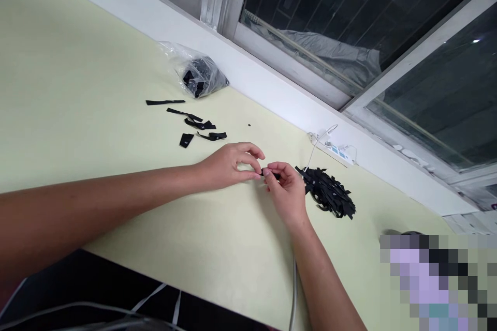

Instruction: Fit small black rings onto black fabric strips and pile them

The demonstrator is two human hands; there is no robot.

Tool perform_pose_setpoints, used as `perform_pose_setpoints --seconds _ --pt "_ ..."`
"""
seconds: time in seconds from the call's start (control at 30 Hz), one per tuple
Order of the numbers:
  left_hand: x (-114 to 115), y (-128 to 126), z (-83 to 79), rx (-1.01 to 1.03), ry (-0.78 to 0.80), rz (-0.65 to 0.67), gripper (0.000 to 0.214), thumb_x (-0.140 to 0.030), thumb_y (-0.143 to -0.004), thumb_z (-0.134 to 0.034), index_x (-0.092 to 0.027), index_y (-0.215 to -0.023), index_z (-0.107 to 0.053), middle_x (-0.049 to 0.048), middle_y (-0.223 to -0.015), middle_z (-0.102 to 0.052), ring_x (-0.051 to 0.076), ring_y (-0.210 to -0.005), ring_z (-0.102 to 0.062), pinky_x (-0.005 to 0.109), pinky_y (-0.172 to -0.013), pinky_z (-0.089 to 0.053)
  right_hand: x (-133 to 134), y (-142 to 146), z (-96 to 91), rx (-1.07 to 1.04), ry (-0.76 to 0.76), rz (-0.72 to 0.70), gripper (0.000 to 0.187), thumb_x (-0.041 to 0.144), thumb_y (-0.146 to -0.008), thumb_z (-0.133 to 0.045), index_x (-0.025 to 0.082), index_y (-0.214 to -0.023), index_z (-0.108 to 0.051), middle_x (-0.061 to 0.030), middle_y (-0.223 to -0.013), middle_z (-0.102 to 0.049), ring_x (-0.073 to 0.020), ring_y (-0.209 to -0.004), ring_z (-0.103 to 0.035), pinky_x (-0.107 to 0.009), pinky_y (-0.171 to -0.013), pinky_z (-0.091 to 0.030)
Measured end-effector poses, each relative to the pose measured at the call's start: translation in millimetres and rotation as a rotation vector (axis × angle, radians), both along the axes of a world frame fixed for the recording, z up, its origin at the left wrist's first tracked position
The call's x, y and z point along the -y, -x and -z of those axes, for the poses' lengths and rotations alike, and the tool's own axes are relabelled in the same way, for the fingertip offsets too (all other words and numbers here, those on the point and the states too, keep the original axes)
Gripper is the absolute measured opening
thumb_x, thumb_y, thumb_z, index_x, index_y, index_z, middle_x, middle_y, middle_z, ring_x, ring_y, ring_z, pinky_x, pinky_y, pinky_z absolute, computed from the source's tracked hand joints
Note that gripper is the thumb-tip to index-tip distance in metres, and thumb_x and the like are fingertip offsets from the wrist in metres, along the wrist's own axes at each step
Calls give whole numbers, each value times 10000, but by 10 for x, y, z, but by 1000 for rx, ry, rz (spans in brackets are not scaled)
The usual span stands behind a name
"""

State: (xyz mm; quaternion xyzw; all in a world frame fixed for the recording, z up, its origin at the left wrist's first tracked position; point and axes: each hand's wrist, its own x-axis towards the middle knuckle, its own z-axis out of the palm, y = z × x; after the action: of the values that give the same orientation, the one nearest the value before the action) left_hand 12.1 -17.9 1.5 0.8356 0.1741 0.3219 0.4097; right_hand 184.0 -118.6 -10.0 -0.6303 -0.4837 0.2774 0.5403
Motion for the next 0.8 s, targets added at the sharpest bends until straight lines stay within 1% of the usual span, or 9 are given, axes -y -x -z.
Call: perform_pose_setpoints --seconds 0.07,0.13,0.2,0.33,0.43,0.53,0.7,0.8 --pt "17 -7 11 15 53 24 136 -334 -830 -681 -228 -864 -759 39 -1231 -637 185 -1079 -612 278 -820 -523 3 43 -23 -77 -6 -50 322 452 -768 -756 208 -959 -668 -44 -889 -716 -150 -712 -635 -283 -612 -523" --pt "22 -11 13 17 104 66 131 -322 -833 -682 -224 -874 -757 34 -1170 -671 170 -1027 -636 275 -822 -527 3 73 -43 -171 -6 -84 303 439 -765 -765 206 -934 -672 -36 -852 -727 -149 -709 -649 -282 -622 -531" --pt "18 -15 11 11 122 90 114 -298 -833 -682 -215 -860 -755 28 -1064 -706 153 -951 -653 274 -828 -523 1 84 -57 -246 2 -97 289 429 -761 -773 203 -912 -676 -26 -810 -732 -147 -705 -658 -280 -635 -538" --pt "-1 -26 14 -5 106 39 110 -297 -823 -687 -209 -834 -752 23 -968 -726 150 -880 -655 276 -803 -510 -1 71 -66 -327 55 -114 313 408 -723 -808 203 -920 -679 -26 -810 -750 -152 -729 -678 -296 -691 -559" --pt "-9 -35 21 -21 96 -13 137 -331 -817 -691 -208 -838 -749 22 -926 -732 154 -856 -652 276 -773 -501 -3 63 -57 -341 68 -102 337 388 -686 -834 202 -921 -681 -36 -847 -760 -162 -774 -695 -312 -743 -571" --pt "-5 -36 13 -53 109 -50 143 -337 -802 -699 -202 -824 -742 19 -880 -733 153 -823 -649 269 -733 -492 -5 64 -46 -327 71 -86 336 384 -684 -834 201 -921 -679 -39 -856 -762 -169 -804 -703 -316 -757 -576" --pt "-6 -29 -5 -104 149 -102 157 -339 -764 -727 -187 -804 -714 11 -808 -725 151 -766 -648 262 -681 -479 -6 65 -42 -310 107 -106 337 410 -719 -804 202 -947 -669 -41 -849 -759 -170 -805 -705 -291 -710 -566" --pt "-24 -30 8 -102 181 -89 189 -350 -746 -743 -182 -805 -683 4 -793 -720 148 -750 -653 260 -676 -482 -3 63 -41 -289 110 -118 343 425 -725 -796 207 -951 -662 -45 -880 -759 -178 -820 -706 -288 -691 -560"
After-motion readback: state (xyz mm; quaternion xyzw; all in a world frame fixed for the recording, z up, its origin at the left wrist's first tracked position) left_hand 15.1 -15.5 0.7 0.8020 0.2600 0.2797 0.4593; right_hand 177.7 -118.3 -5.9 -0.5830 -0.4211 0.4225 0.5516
